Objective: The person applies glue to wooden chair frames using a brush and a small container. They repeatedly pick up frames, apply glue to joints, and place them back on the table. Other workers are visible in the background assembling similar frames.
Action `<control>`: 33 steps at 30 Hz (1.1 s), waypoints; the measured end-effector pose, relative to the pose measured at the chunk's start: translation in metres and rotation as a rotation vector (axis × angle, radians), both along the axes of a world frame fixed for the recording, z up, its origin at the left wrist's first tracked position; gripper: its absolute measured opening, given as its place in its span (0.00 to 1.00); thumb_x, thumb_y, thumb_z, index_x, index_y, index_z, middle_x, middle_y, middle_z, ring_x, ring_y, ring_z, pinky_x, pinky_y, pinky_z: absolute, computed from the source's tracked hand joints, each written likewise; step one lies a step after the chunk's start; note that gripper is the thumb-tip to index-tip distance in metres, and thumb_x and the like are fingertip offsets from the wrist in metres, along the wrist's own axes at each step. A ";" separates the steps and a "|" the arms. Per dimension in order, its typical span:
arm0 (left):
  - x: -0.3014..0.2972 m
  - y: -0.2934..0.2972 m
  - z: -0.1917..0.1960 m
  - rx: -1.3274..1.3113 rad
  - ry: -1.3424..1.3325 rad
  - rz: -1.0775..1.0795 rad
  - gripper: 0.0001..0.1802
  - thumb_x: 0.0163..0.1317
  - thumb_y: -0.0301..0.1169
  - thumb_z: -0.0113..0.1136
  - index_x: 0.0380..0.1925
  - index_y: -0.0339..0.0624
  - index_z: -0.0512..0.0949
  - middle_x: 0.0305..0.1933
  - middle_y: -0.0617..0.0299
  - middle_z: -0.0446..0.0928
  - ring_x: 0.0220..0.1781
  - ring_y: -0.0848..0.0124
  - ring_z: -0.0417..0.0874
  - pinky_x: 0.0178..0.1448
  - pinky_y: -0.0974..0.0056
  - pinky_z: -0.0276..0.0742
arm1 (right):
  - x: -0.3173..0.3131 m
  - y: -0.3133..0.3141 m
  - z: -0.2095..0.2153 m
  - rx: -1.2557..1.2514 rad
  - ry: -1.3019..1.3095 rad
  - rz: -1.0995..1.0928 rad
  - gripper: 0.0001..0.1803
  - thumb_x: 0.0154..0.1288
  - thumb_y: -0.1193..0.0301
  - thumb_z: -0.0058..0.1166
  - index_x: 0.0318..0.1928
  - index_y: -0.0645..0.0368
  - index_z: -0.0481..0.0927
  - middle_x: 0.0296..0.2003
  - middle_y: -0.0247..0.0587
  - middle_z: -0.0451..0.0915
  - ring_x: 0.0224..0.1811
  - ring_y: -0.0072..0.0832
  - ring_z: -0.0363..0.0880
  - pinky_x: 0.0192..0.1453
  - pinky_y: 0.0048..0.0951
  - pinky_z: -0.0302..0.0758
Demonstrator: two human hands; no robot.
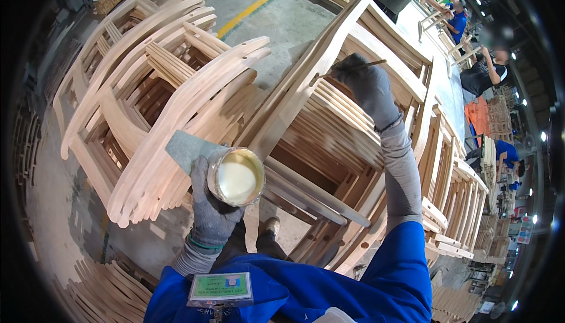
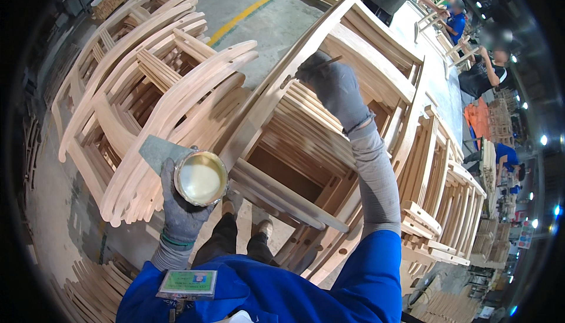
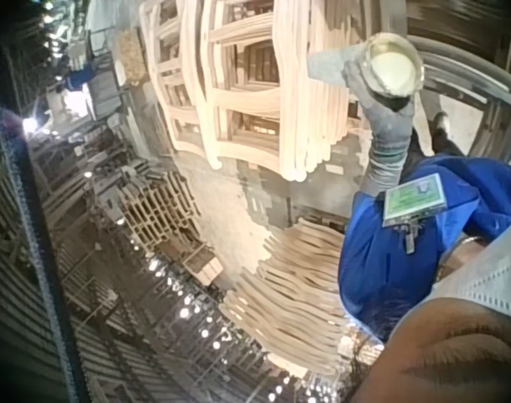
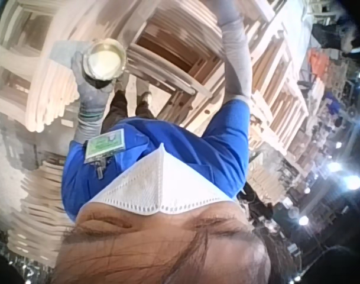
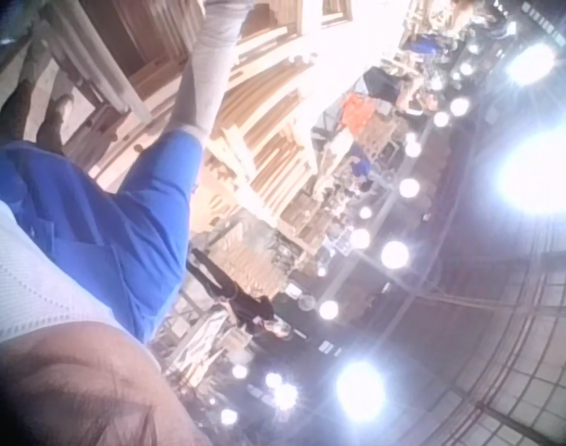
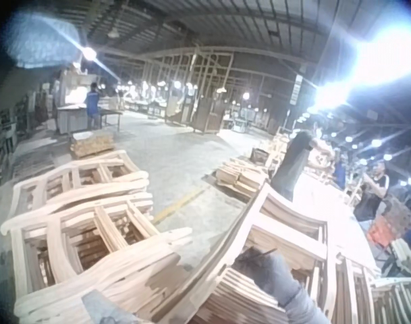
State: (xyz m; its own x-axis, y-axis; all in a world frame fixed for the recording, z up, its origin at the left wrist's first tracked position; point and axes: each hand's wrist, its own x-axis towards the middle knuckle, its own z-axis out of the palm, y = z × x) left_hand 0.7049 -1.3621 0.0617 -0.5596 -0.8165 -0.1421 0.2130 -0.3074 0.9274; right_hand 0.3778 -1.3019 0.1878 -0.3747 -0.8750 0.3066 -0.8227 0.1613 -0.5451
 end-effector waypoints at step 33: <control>-0.075 0.108 0.072 0.536 0.973 -0.509 0.33 0.63 0.31 0.54 0.64 0.38 0.51 0.63 0.55 0.60 0.64 0.59 0.64 0.67 0.56 0.62 | 0.257 0.240 -0.014 -0.597 -0.617 -0.221 0.18 0.55 0.76 0.61 0.47 0.61 0.74 0.41 0.51 0.80 0.46 0.42 0.79 0.46 0.35 0.79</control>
